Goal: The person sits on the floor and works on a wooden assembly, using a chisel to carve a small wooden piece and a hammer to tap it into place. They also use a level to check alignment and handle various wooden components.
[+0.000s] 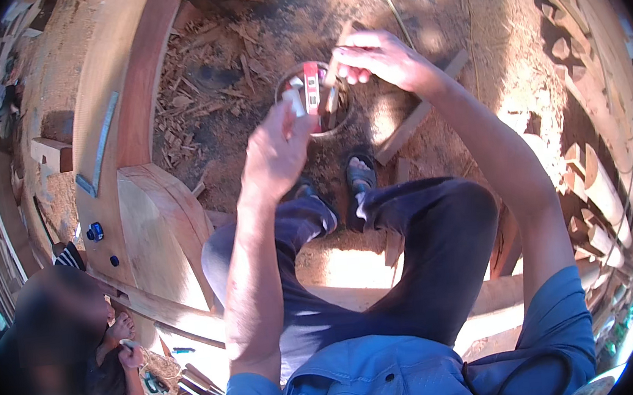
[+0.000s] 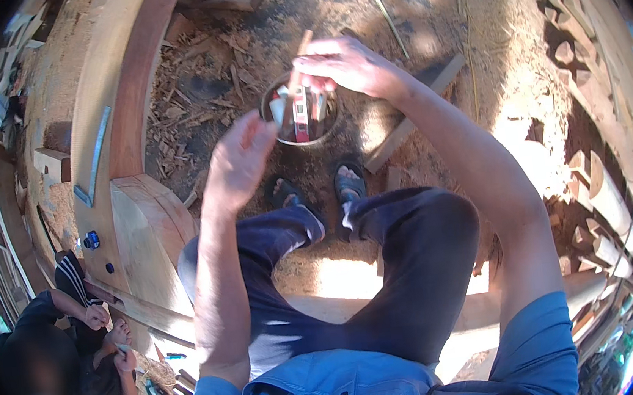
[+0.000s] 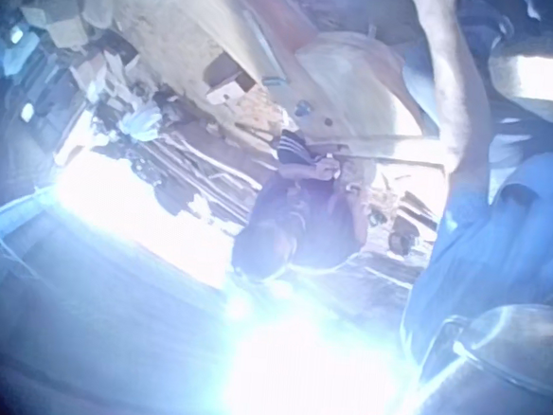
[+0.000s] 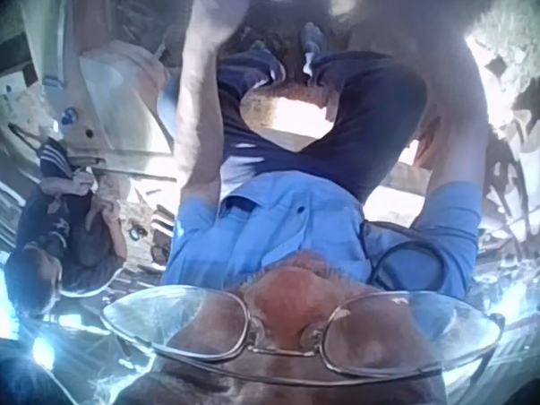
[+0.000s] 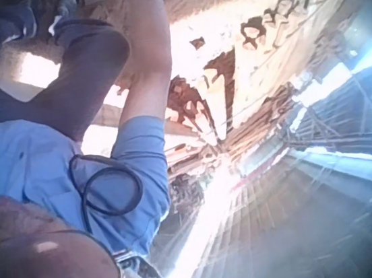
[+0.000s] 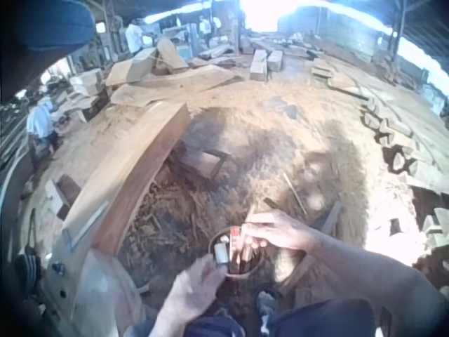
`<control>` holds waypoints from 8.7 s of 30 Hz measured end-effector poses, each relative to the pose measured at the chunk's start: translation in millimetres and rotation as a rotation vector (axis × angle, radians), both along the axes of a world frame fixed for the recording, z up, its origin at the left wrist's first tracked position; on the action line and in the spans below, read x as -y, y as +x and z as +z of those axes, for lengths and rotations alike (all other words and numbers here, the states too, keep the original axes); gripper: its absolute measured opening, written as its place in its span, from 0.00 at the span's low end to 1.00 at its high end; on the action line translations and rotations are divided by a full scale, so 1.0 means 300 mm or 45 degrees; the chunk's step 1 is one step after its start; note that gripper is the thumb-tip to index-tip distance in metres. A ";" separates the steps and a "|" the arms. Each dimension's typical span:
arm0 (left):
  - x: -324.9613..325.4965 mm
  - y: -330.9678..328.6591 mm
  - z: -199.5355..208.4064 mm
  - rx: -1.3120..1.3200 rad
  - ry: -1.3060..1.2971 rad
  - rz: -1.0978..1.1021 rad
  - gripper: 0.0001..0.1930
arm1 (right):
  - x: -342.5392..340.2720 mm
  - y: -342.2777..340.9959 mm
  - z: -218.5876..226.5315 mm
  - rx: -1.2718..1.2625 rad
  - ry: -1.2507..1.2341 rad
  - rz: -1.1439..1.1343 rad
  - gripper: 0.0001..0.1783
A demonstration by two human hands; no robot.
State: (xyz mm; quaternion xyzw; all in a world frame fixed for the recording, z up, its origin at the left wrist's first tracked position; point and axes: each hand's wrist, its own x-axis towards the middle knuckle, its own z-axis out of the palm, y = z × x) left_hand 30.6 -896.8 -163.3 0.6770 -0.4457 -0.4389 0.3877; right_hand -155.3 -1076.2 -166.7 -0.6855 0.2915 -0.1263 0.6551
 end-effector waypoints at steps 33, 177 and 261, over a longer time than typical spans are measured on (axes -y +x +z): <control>0.092 0.151 -0.003 0.112 -0.206 0.166 0.07 | -0.049 0.123 -1.100 -1.116 -0.078 -0.420 0.14; 0.154 0.206 -0.255 -0.543 0.183 0.315 0.14 | 0.062 0.344 -0.279 0.129 0.450 -0.244 0.10; 0.149 0.210 -0.199 -0.155 0.258 0.597 0.10 | -0.096 0.248 -1.237 -1.322 -0.410 -0.663 0.25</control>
